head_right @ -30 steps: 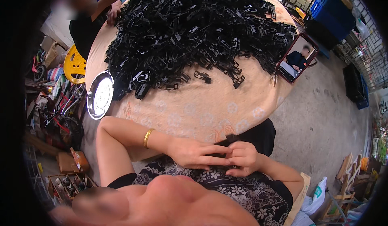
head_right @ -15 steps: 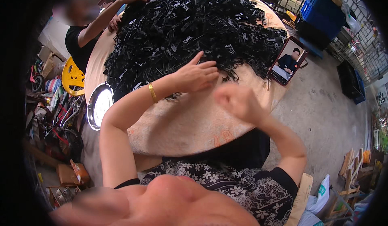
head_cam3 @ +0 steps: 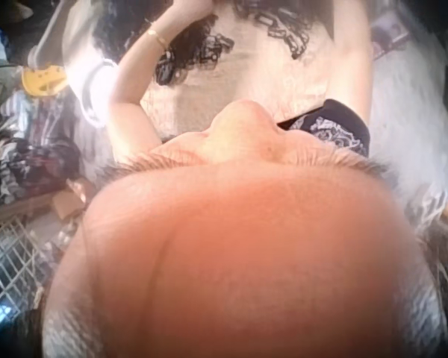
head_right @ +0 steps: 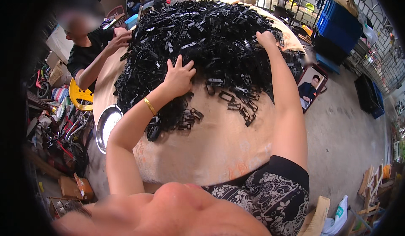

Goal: The person assembles plastic components by hand, fitting smaller parts together and placing the assembled pieces on the table.

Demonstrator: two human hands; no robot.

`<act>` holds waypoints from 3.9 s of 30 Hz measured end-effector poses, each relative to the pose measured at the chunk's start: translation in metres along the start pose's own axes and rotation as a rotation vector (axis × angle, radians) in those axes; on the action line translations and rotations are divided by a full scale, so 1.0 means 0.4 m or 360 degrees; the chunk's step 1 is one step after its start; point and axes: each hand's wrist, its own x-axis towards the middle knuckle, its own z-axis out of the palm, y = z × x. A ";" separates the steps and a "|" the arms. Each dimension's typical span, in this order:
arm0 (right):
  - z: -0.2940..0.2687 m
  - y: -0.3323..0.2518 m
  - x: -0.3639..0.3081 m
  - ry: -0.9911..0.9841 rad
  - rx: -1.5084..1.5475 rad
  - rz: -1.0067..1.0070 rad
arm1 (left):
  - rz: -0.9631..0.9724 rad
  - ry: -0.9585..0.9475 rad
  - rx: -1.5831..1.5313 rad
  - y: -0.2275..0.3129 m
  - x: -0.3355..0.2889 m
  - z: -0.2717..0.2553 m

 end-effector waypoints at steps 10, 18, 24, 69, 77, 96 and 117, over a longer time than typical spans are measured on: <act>0.121 -0.120 0.087 -0.0332 0.0590 0.0201 | -0.0379 0.0211 0.0029 -0.062 0.020 0.018; 0.168 -0.269 0.029 -0.0804 0.1270 0.0093 | -0.0371 0.0208 -0.0028 -0.050 0.035 0.035; 0.212 -0.308 0.015 -0.0653 0.1772 -0.0531 | -0.0447 0.0244 -0.0086 -0.047 0.044 0.027; -0.059 -0.364 -0.263 -0.0270 0.0560 -0.0465 | -0.0595 0.0040 -0.0103 -0.096 0.009 0.031; -0.038 0.018 -0.135 -0.0005 -0.0102 0.0756 | -0.0639 0.0028 -0.0080 -0.081 0.000 0.035; 0.013 -0.294 -0.277 -0.0591 0.1246 -0.0519 | -0.0668 0.0460 -0.0207 -0.127 0.063 0.058; -0.089 -0.161 -0.701 0.0235 0.0344 -0.1831 | -0.0143 0.0189 -0.0810 -0.038 -0.017 -0.026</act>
